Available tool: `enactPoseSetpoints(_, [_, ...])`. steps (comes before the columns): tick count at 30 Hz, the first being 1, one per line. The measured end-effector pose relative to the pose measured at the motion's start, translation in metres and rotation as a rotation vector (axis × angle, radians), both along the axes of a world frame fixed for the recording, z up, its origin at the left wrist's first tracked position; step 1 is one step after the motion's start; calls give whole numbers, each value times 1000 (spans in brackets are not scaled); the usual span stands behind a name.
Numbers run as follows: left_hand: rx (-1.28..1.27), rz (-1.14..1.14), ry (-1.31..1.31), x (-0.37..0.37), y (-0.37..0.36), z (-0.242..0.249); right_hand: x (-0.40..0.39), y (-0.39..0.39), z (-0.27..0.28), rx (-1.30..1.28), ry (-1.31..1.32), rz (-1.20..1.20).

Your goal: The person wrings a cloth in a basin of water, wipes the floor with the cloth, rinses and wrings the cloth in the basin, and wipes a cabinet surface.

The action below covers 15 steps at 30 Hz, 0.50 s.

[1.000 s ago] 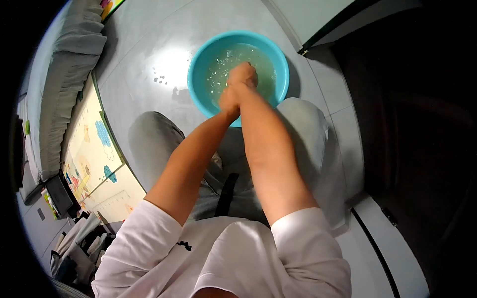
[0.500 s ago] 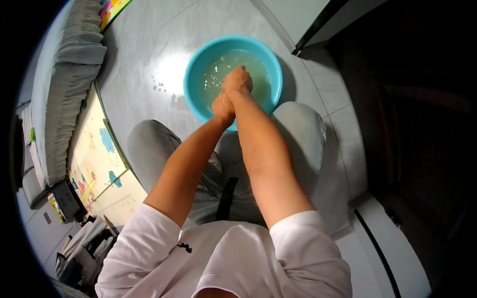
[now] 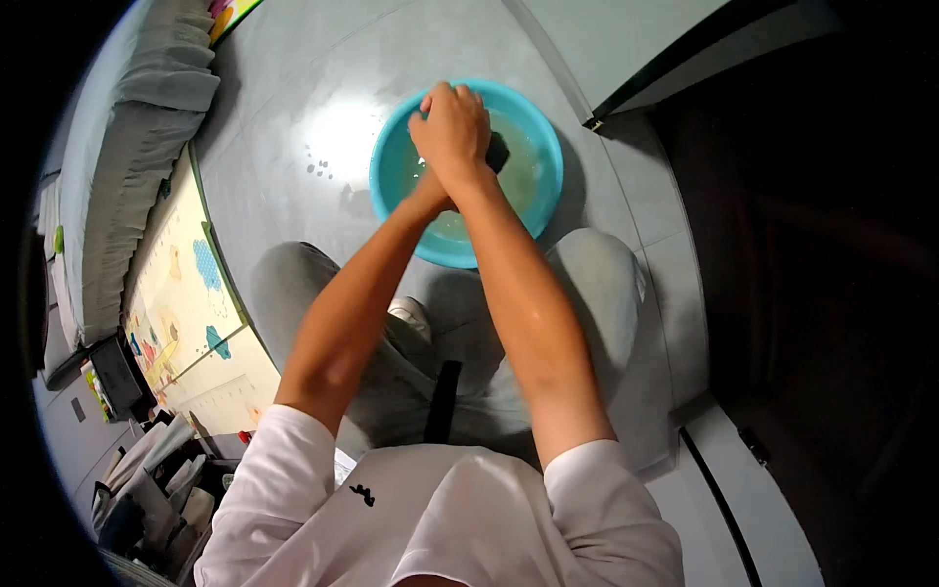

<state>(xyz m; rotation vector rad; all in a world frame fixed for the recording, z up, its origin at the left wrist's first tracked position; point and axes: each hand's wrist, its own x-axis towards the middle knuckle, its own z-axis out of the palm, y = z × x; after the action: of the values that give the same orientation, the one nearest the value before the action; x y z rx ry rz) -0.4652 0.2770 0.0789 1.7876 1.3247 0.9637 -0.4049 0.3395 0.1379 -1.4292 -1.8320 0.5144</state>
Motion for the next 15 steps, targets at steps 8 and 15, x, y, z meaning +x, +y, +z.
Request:
enactPoseSetpoints(8, [-281,-340,807,-30,-14,180,8,9,93,463,458,-107])
enactPoseSetpoints(15, [-438,-362,787,-34,-15,231,53,-46,14,-586,396,-158])
